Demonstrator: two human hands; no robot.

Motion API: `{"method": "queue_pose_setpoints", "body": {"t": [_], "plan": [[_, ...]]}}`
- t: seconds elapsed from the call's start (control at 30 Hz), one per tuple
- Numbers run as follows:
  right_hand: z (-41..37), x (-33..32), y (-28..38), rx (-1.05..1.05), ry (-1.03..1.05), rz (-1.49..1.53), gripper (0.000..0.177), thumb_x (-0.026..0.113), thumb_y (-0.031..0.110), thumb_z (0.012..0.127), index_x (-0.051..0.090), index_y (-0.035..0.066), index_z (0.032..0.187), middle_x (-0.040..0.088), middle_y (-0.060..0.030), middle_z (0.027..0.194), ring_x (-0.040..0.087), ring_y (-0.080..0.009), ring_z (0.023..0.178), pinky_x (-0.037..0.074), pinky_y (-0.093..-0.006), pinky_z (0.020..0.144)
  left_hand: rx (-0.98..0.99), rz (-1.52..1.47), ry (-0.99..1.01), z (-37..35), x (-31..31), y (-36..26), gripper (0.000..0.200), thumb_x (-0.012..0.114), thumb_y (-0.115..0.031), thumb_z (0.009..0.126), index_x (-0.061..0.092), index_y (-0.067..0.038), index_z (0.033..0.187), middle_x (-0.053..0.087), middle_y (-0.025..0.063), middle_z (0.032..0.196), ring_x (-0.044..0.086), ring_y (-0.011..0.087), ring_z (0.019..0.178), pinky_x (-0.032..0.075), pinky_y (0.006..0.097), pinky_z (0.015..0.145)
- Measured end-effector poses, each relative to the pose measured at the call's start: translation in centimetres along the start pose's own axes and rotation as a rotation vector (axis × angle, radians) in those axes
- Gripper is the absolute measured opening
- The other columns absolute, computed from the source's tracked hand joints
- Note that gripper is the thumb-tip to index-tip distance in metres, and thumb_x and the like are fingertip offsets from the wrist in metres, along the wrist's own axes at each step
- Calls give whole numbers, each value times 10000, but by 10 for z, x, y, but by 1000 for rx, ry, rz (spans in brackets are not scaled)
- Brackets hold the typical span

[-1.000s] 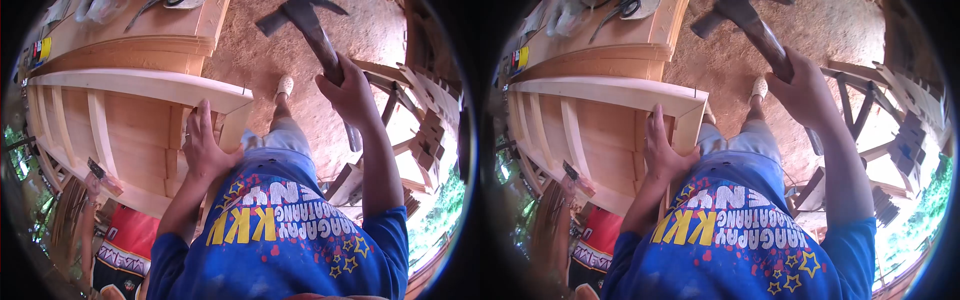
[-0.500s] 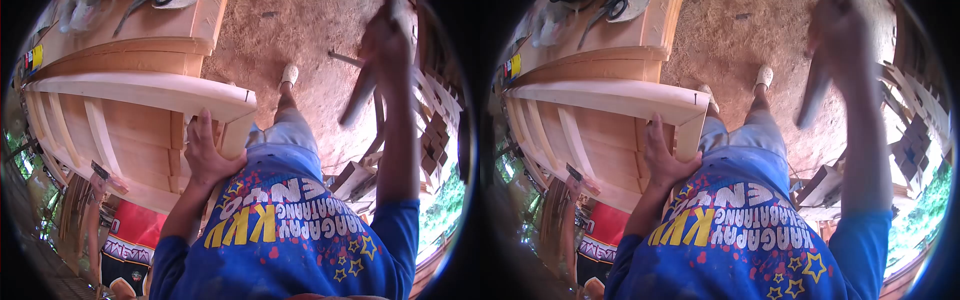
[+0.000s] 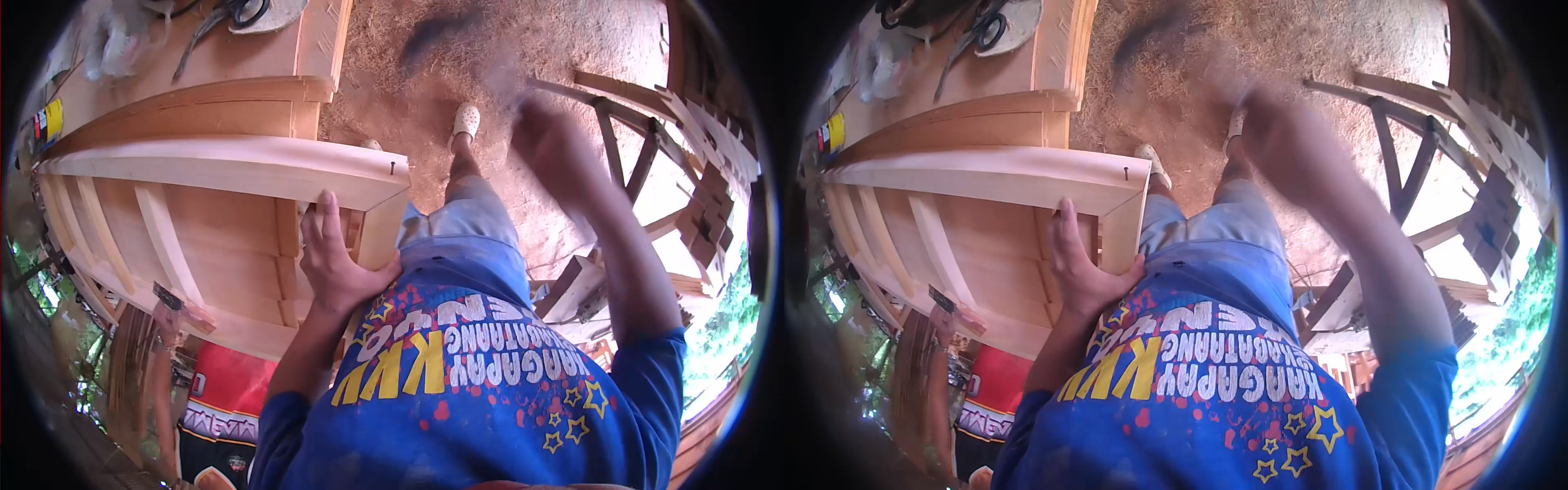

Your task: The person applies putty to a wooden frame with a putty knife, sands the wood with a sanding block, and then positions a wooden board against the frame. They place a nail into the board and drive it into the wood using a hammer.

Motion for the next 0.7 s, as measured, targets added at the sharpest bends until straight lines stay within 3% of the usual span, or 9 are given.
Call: {"method": "queue_pose_setpoints", "body": {"t": [0.07,0.2,0.23,0.3,0.4,0.47,0.53,0.63,0.7], "plan": [[-14,21,5,-142,279,-212,194,666,170,912,596,67,1061,679,-246,803,696,-458,794,533,-572,732,-29,11,26,-3,2,-1,1325,928,-462,615,211,-6,1632,384,273,1584,407,520,1408,399,587,1145],[5,-49,9,-236,-389,114,152,646,173,943,679,30,983,694,-169,768,709,-305,691,539,-469,637,-42,30,32,-6,3,-1,1336,935,-455,609,205,-9,1636,383,270,1591,407,518,1408,393,586,1150],[20,-66,0,-67,-372,350,174,693,151,964,596,16,914,609,-26,665,560,-119,573,437,-306,543,-70,28,48,-5,3,-2,1337,936,-454,607,208,-9,1636,384,270,1591,407,517,1409,392,583,1152],[23,-88,1,-123,-458,707,157,675,152,926,609,35,1009,622,-96,718,623,-184,600,512,-352,551,-75,8,48,-7,3,-1,1335,938,-455,605,215,-9,1634,388,270,1589,407,516,1409,391,579,1155],[8,-22,-25,79,-381,308,120,652,123,938,589,23,952,636,-132,660,667,-238,617,531,-427,602,-27,-22,1,-5,5,1,1329,939,-459,605,226,-4,1630,395,273,1582,411,517,1407,391,572,1157],[-33,35,1,-274,156,-241,157,654,125,908,573,27,999,647,-223,690,692,-366,666,527,-505,658,-25,-13,16,-5,3,1,1324,939,-460,606,233,0,1627,398,275,1579,413,517,1406,391,571,1159],[-23,26,-3,-138,242,-68,193,654,131,901,563,30,1038,648,-265,736,671,-438,690,503,-526,671,-24,2,23,-3,7,0,1328,937,-464,608,224,3,1627,386,268,1594,413,517,1407,387,576,1163],[-4,-18,2,-150,-248,199,189,706,194,947,602,36,953,575,-55,637,586,-134,577,479,-339,570,-38,33,28,-8,5,1,1334,934,-473,610,215,0,1629,373,255,1612,417,524,1400,390,586,1156],[14,-39,-1,-127,-307,627,173,710,168,953,605,31,944,569,-29,630,563,-104,553,478,-303,560,-24,29,17,-7,4,1,1331,935,-474,609,221,0,1628,375,261,1608,420,525,1396,397,587,1149]]}}
Point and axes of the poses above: each hand's wrist, its own z-axis towards the middle knuckle, its own x-axis out of the palm, y = z × x, the point moved 5 cm from there along z, towards the middle knuckle
